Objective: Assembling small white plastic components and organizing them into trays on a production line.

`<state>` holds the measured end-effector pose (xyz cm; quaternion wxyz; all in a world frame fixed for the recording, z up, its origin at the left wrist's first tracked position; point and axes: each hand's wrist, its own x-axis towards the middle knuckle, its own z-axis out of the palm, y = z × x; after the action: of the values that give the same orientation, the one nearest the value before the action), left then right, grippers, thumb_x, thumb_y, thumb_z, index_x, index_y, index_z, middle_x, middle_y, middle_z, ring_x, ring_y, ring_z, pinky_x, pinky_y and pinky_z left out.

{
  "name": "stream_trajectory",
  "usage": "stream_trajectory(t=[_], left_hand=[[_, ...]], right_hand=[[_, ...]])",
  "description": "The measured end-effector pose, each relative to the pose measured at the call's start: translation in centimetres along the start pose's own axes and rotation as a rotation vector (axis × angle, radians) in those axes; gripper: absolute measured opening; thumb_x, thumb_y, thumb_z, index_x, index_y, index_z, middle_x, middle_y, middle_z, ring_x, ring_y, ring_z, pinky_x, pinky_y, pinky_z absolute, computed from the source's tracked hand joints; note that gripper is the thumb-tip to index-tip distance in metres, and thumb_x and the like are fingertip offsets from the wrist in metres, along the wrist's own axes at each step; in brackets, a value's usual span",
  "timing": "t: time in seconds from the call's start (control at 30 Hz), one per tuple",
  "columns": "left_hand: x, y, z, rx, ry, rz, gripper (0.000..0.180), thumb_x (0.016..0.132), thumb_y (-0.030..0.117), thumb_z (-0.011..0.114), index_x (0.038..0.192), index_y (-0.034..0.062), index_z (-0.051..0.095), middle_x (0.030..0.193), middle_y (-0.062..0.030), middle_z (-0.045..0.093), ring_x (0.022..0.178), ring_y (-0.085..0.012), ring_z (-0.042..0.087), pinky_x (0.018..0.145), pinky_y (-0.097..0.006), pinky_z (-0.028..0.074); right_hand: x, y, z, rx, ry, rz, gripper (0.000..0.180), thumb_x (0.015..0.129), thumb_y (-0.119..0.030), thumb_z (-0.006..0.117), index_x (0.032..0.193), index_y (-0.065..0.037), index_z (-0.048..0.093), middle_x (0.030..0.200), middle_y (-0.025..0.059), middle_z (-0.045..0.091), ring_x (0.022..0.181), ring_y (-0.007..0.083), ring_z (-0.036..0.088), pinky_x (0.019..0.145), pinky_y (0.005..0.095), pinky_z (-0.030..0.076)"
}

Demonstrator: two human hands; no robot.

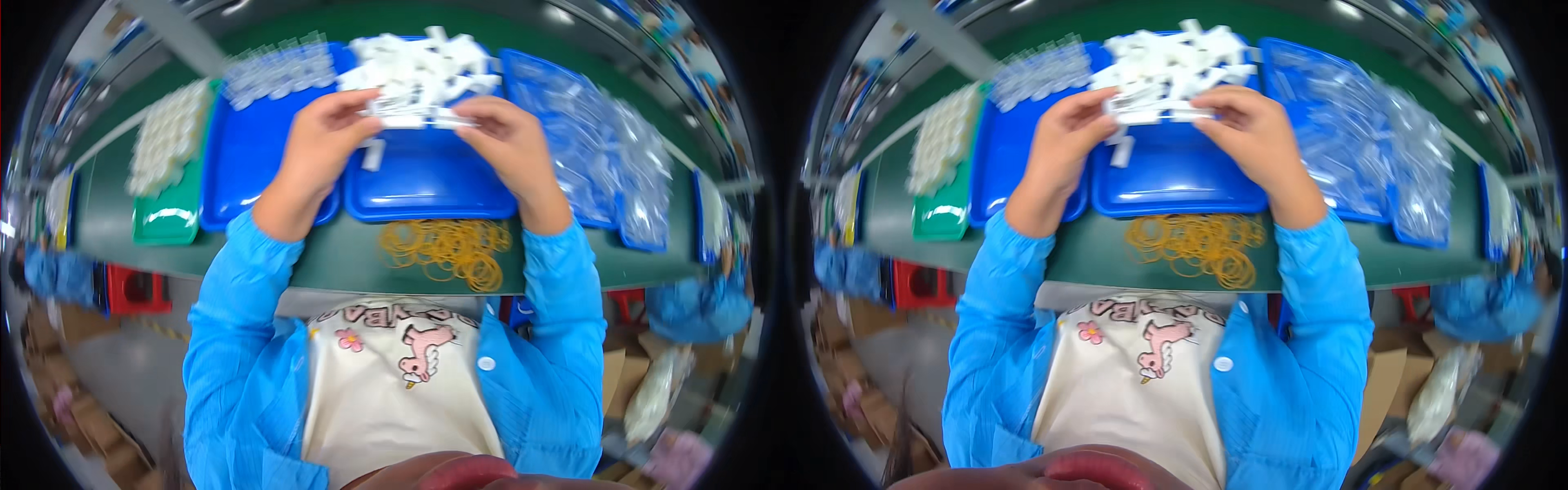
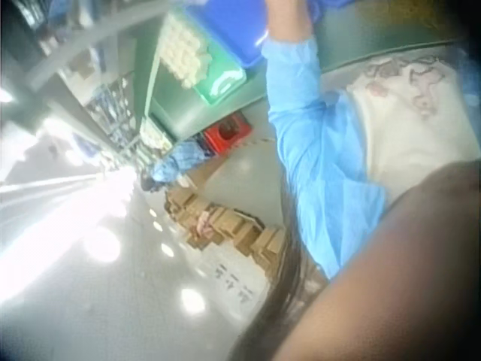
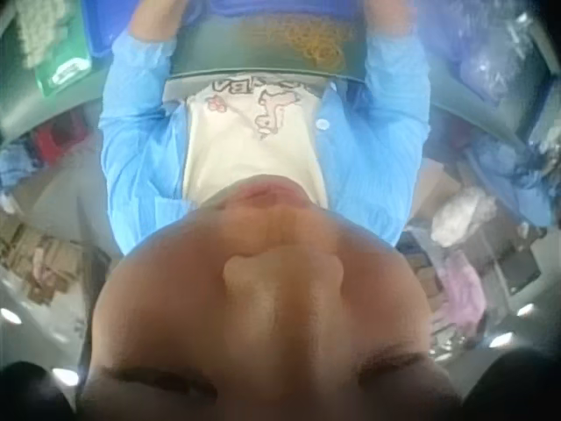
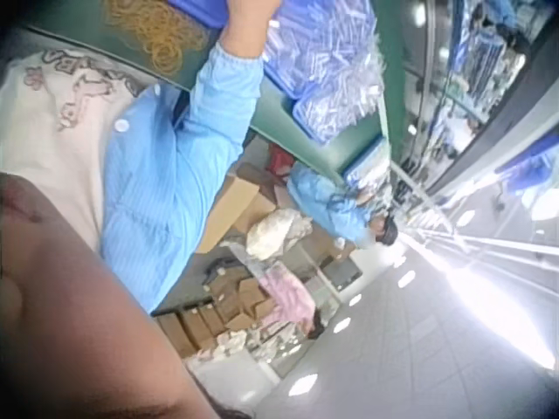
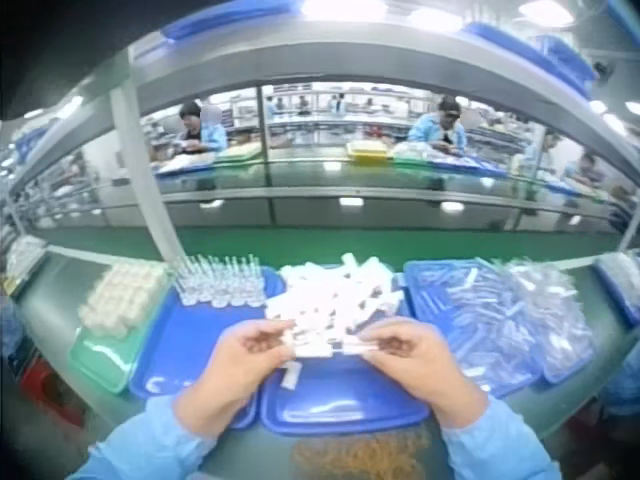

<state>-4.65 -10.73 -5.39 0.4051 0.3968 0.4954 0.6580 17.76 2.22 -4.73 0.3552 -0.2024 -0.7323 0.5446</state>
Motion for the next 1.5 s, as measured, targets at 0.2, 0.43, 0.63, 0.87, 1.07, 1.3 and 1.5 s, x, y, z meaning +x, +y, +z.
stream_trajectory(t=[0.2, 0.43, 0.63, 0.87, 1.07, 1.3, 1.5], left_hand=[[-0.2, 0.6, -0.4, 0.004, -0.037, -0.029, 0.035, 0.082, -0.002, 0.073, 0.116, -0.0017, 0.066, 0.093, -0.0067, 0.068, 0.082, -0.0101, 0.064, 0.07, -0.022, 0.052], [-0.7, 0.4, -0.3, 0.249, -0.12, -0.124, 0.035, 0.082, -0.003, 0.072, 0.116, -0.0011, 0.066, 0.095, -0.0082, 0.069, 0.082, -0.0096, 0.065, 0.07, -0.022, 0.052], [-1.0, 0.3, 0.2, 0.245, -0.219, -0.086, 0.034, 0.082, -0.001, 0.072, 0.116, 0.0007, 0.065, 0.086, -0.0061, 0.069, 0.076, -0.0079, 0.064, 0.065, -0.02, 0.05], [0.0, -0.2, -1.1, -0.123, -0.063, -0.034, 0.032, 0.087, 0.005, 0.07, 0.117, 0.0041, 0.061, 0.112, -0.0079, 0.063, 0.093, -0.0121, 0.062, 0.082, -0.023, 0.051], [0.1, -0.1, -0.9, -0.181, -0.048, -0.135, 0.026, 0.091, 0.008, 0.067, 0.116, 0.0026, 0.064, 0.107, -0.006, 0.065, 0.094, -0.0116, 0.062, 0.083, -0.024, 0.051], [0.0, -0.2, -1.3, -0.074, -0.041, -0.056, 0.034, 0.093, 0.007, 0.062, 0.126, 0.0031, 0.062, 0.121, -0.0097, 0.065, 0.105, -0.0137, 0.062, 0.088, -0.025, 0.049], [-0.3, 0.7, -0.6, -0.018, -0.049, -0.022, 0.035, 0.091, 0.004, 0.063, 0.126, 0.0023, 0.063, 0.118, -0.0096, 0.066, 0.104, -0.0133, 0.062, 0.089, -0.026, 0.049]], right_hand=[[0.3, 0.2, 0.9, 0.068, -0.004, 0.039, 0.026, 0.08, 0.006, 0.072, 0.105, 0.001, 0.07, 0.11, 0.0087, 0.063, 0.091, 0.011, 0.061, 0.081, 0.0225, 0.051], [-0.5, -0.5, 3.1, 0.064, -0.089, 0.048, 0.026, 0.081, 0.004, 0.072, 0.107, 0.001, 0.07, 0.111, 0.0102, 0.064, 0.096, 0.0147, 0.062, 0.082, 0.0244, 0.052], [-0.8, -0.8, 3.6, -0.139, -0.114, -0.06, 0.025, 0.081, -0.002, 0.074, 0.106, -0.003, 0.072, 0.109, 0.0103, 0.068, 0.097, 0.0169, 0.063, 0.08, 0.0275, 0.051], [1.2, -0.3, -0.4, -0.753, 0.188, -0.284, 0.021, 0.082, -0.005, 0.068, 0.103, -0.004, 0.071, 0.11, 0.0131, 0.069, 0.107, 0.0299, 0.061, 0.089, 0.0377, 0.047], [0.3, 1.5, 0.1, -1.242, -0.097, -0.278, 0.025, 0.078, -0.007, 0.069, 0.103, -0.008, 0.07, 0.105, 0.0132, 0.069, 0.107, 0.0366, 0.06, 0.089, 0.0444, 0.048], [0.2, 0.1, 2.7, -0.596, -0.061, -0.212, 0.019, 0.085, 0.0, 0.061, 0.102, -0.005, 0.066, 0.085, 0.0114, 0.065, 0.076, 0.0225, 0.063, 0.068, 0.0345, 0.05], [0.9, 1.0, -0.4, 0.164, -0.021, 0.295, 0.021, 0.094, -0.004, 0.059, 0.115, 0.003, 0.061, 0.099, 0.0092, 0.067, 0.078, 0.0098, 0.061, 0.068, 0.0193, 0.049]])
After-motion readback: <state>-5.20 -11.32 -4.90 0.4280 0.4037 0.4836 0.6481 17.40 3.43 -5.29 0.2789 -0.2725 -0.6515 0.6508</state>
